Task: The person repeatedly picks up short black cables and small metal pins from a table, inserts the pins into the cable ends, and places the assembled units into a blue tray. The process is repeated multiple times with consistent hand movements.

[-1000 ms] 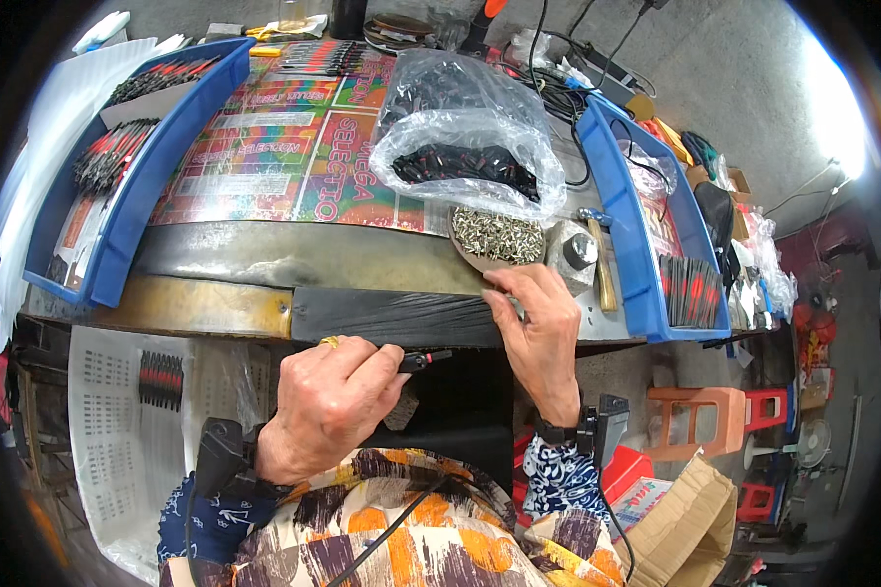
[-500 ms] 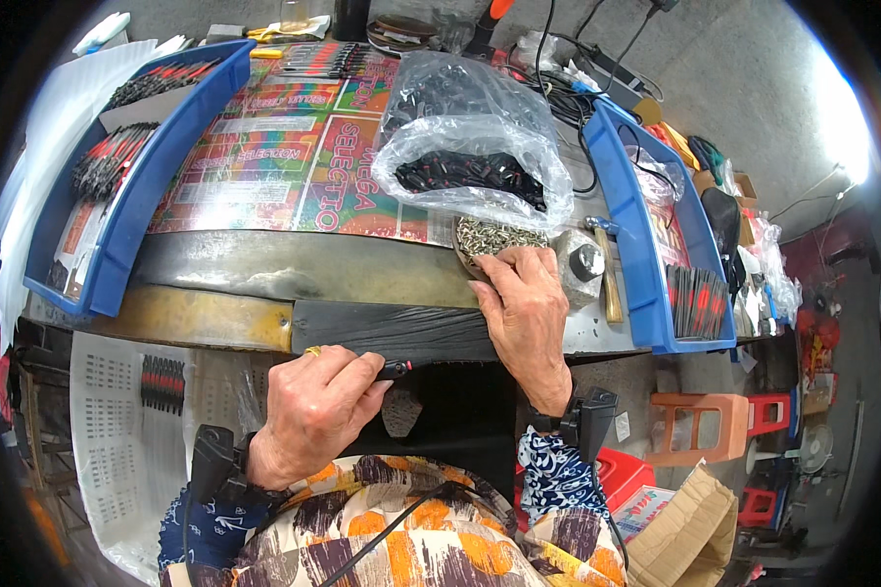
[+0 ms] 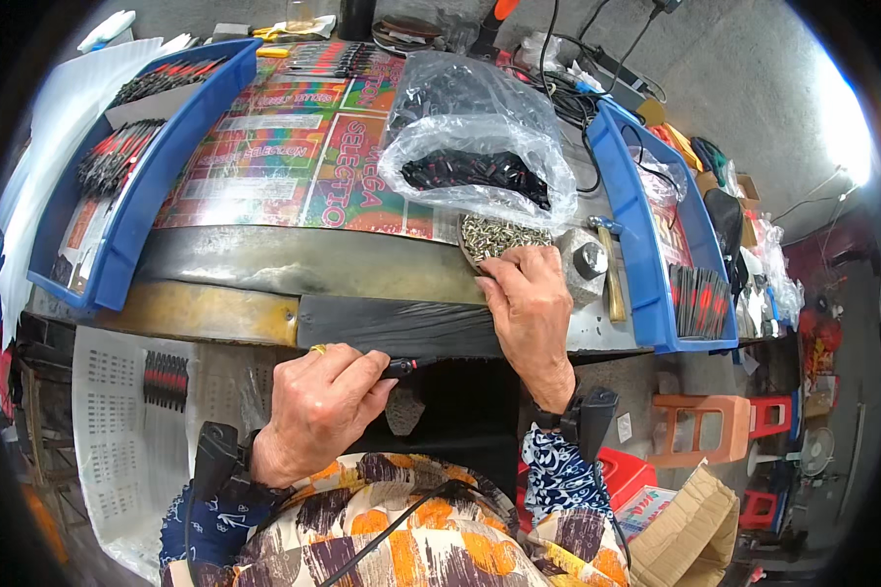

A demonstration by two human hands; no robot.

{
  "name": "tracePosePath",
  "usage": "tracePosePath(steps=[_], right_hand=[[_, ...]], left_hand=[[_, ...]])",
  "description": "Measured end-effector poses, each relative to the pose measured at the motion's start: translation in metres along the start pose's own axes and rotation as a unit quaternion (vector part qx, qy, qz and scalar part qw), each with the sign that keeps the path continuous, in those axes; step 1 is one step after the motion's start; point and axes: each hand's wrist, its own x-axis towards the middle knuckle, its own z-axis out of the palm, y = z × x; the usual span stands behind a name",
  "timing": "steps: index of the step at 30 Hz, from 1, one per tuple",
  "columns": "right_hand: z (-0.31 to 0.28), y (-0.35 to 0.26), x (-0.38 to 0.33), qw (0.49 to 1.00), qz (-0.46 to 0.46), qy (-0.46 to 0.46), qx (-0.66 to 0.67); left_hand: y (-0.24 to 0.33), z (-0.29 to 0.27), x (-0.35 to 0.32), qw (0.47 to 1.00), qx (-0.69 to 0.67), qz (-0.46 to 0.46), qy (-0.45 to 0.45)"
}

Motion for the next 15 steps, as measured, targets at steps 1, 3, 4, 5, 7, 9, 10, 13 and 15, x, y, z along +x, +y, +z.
tracePosePath(steps=[1,3,4,5,7,9,10,13,15], right_hand=[[0.000,0.001,0.000,1.000,0.000,0.004,0.008],[0.000,0.002,0.000,1.000,0.007,0.004,0.017],[0.000,0.002,-0.001,1.000,0.014,-0.002,0.017],[-0.001,0.003,-0.001,1.000,0.020,-0.007,0.020],[-0.002,0.003,-0.003,0.999,0.034,-0.005,0.019],[-0.003,0.003,-0.006,0.999,0.042,0.003,0.020],[-0.003,0.003,-0.007,0.999,0.044,0.011,0.020],[-0.003,0.003,-0.010,0.998,0.051,0.022,0.028],[-0.004,0.003,-0.011,0.998,0.056,0.023,0.033]], left_hand=[[0.000,0.000,-0.001,1.000,-0.002,-0.003,-0.003],[0.000,-0.001,-0.001,1.000,0.001,-0.002,-0.002],[0.000,-0.001,-0.002,1.000,0.001,-0.007,-0.006],[0.000,-0.001,-0.003,1.000,0.001,-0.004,-0.003],[0.000,-0.001,-0.004,1.000,0.001,-0.010,-0.003],[0.000,-0.001,-0.004,1.000,0.000,-0.006,0.005],[0.000,-0.001,-0.005,1.000,-0.003,-0.010,0.005],[0.000,-0.001,-0.005,1.000,-0.001,-0.009,0.008],[0.001,-0.002,-0.005,1.000,-0.001,-0.011,0.005]])
